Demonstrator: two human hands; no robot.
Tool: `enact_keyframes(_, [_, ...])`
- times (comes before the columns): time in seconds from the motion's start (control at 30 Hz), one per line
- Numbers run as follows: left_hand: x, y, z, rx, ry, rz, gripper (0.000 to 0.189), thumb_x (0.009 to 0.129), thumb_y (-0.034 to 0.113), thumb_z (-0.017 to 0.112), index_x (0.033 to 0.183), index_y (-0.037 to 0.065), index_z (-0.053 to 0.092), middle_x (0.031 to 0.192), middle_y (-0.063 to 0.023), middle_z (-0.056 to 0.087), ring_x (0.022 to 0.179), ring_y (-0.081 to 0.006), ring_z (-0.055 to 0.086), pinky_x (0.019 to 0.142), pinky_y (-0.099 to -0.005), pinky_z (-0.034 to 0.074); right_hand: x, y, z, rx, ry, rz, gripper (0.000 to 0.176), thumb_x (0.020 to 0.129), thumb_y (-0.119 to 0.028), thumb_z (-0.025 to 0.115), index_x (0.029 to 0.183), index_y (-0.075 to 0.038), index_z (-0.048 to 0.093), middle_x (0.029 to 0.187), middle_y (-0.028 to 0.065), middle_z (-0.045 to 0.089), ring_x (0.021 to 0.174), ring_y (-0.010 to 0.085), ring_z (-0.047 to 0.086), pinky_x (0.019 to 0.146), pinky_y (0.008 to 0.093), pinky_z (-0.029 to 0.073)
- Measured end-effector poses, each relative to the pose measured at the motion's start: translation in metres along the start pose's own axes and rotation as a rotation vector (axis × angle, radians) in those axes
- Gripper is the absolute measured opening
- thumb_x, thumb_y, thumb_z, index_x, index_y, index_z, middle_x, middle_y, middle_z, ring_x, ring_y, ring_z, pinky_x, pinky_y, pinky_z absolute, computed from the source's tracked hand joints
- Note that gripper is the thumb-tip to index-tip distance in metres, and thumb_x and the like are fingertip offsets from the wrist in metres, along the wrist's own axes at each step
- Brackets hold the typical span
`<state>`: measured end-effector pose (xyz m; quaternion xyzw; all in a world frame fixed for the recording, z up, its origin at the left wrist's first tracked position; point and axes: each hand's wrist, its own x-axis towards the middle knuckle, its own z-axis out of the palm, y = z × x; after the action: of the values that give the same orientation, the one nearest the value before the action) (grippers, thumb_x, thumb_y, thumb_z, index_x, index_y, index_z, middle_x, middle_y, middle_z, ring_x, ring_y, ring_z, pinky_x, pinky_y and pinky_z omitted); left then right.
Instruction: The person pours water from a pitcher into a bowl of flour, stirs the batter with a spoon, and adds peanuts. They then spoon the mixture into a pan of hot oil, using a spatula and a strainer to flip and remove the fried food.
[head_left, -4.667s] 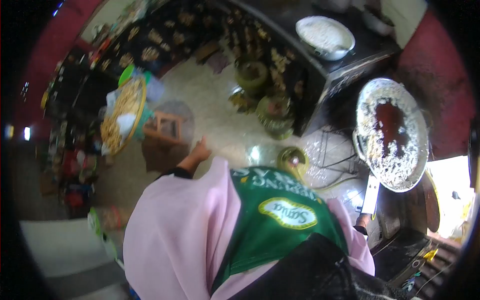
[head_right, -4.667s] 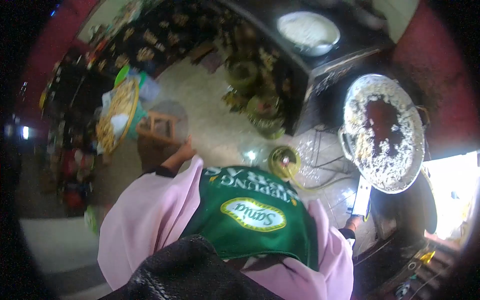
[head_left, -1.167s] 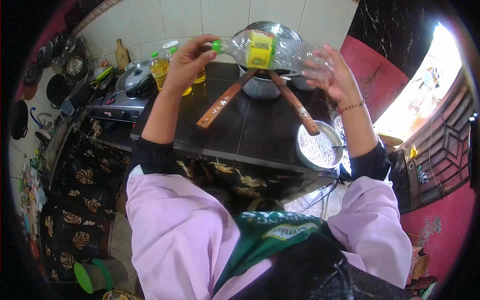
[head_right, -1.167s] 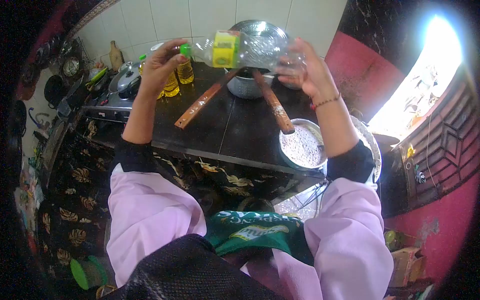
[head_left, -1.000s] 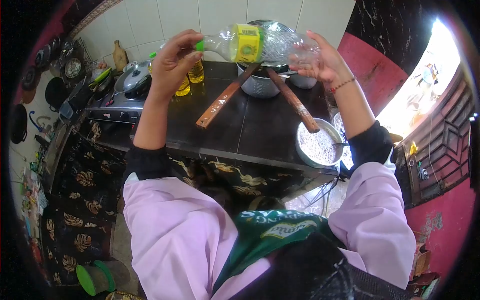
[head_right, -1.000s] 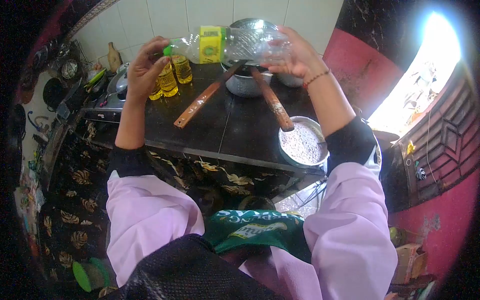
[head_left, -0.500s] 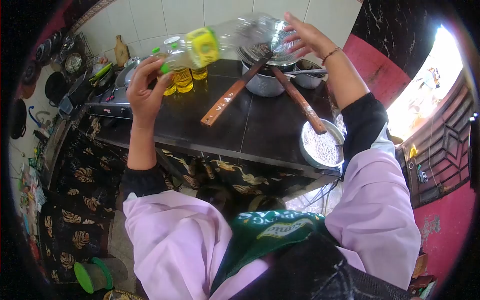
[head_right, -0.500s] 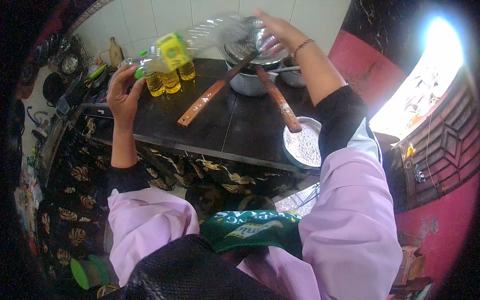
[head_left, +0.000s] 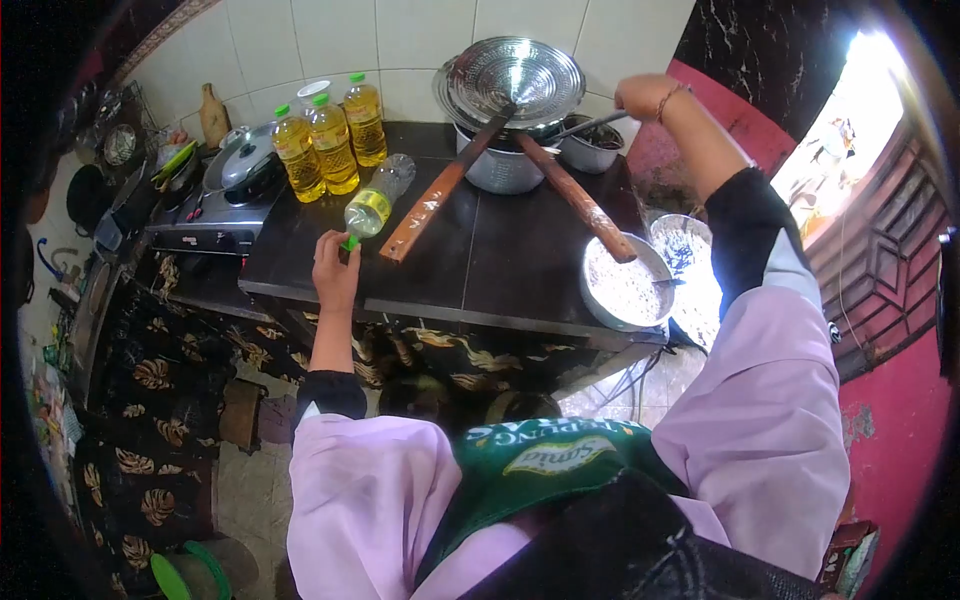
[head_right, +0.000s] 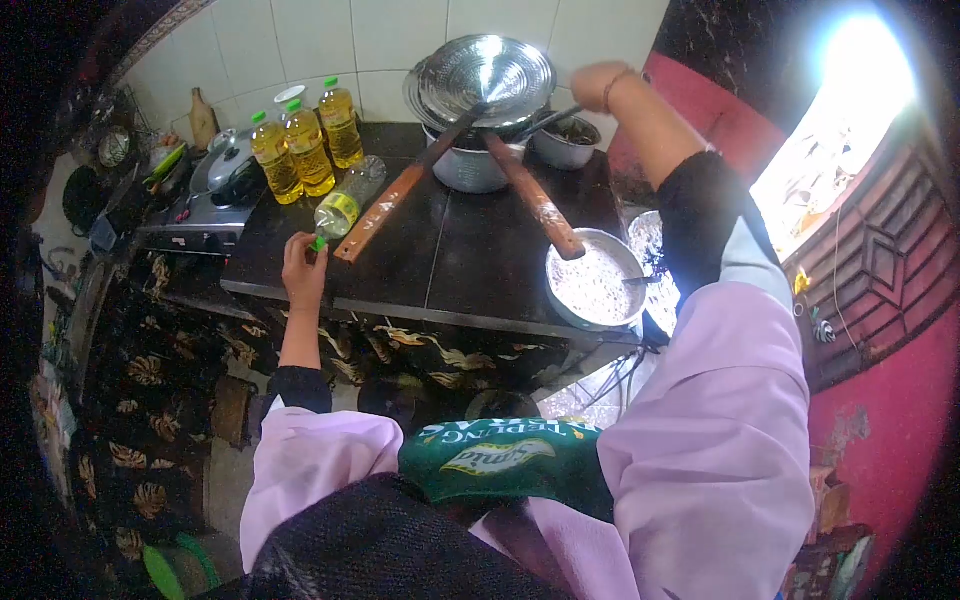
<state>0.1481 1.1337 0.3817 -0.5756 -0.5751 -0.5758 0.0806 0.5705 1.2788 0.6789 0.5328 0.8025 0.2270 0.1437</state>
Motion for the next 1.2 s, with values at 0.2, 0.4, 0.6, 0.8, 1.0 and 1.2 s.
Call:
enact_keyframes(0.2, [-0.012,0.006,0.009,0.212,-0.195,-0.043,0.030,0.071,0.009,0.066,0.099,0.008,0.054,0.110,-0.0104,0.052,0.099,-0.0319,0.053,0.080,-0.0391,0.045,-0.019,0.007,-0.060,-0.074,-0.074,0.070,0.014,0.073,-0.002,0.055,0.081,0.005,0.065,0.076,0.0135,0.066,0.060,0.0202,0.064,0.049,0.0334,0.050])
enact_keyframes(0.4, [-0.016,0.020,0.017,0.235,-0.218,-0.064,0.031,0.071,0.009,0.066,0.100,0.008,0.054,0.111,-0.0102,0.052,0.100,-0.0319,0.053,0.079,-0.0393,0.045,-0.052,0.014,-0.085,-0.278,0.057,0.264,0.022,0.072,-0.022,0.057,0.084,-0.008,0.070,0.089,0.0156,0.066,0.085,0.0297,0.064,0.075,0.0426,0.049])
enact_keyframes(0.6, [-0.022,0.015,0.038,0.142,-0.225,-0.119,0.038,0.073,0.013,0.066,0.109,0.008,0.053,0.114,-0.0103,0.053,0.099,-0.0315,0.054,0.081,-0.0383,0.045,-0.102,0.051,-0.050,-0.203,0.025,0.252,0.022,0.074,-0.022,0.058,0.082,-0.005,0.070,0.084,0.0178,0.065,0.081,0.0324,0.063,0.071,0.0429,0.049])
enact_keyframes(0.8, [-0.036,0.024,0.029,0.339,-0.173,-0.025,0.047,0.077,0.015,0.065,0.119,0.003,0.049,0.125,-0.0137,0.045,0.110,-0.0313,0.048,0.091,-0.0367,0.039,-0.196,0.121,0.091,0.642,0.278,0.232,0.026,0.075,-0.013,0.054,0.100,-0.008,0.063,0.071,0.0106,0.056,0.060,0.0187,0.052,0.052,0.0335,0.040])
enact_keyframes(1.0, [-0.105,0.033,-0.010,0.288,-0.037,-0.228,0.051,0.080,0.018,0.062,0.126,0.008,0.044,0.130,-0.0156,0.040,0.116,-0.0335,0.043,0.093,-0.0403,0.037,-0.239,0.189,0.286,0.128,0.228,0.031,0.023,0.082,-0.019,0.053,0.097,-0.005,0.062,0.065,0.0099,0.058,0.058,0.0234,0.056,0.053,0.0357,0.046])
enact_keyframes(1.2, [-0.190,0.068,-0.036,0.501,-0.055,-0.287,0.054,0.079,0.018,0.063,0.129,0.012,0.041,0.132,-0.0145,0.038,0.118,-0.0338,0.040,0.095,-0.0400,0.037,-0.286,0.181,0.384,0.337,-0.232,0.664,0.024,0.084,-0.019,0.047,0.094,-0.006,0.064,0.094,0.0151,0.064,0.091,0.0285,0.062,0.074,0.0387,0.049])
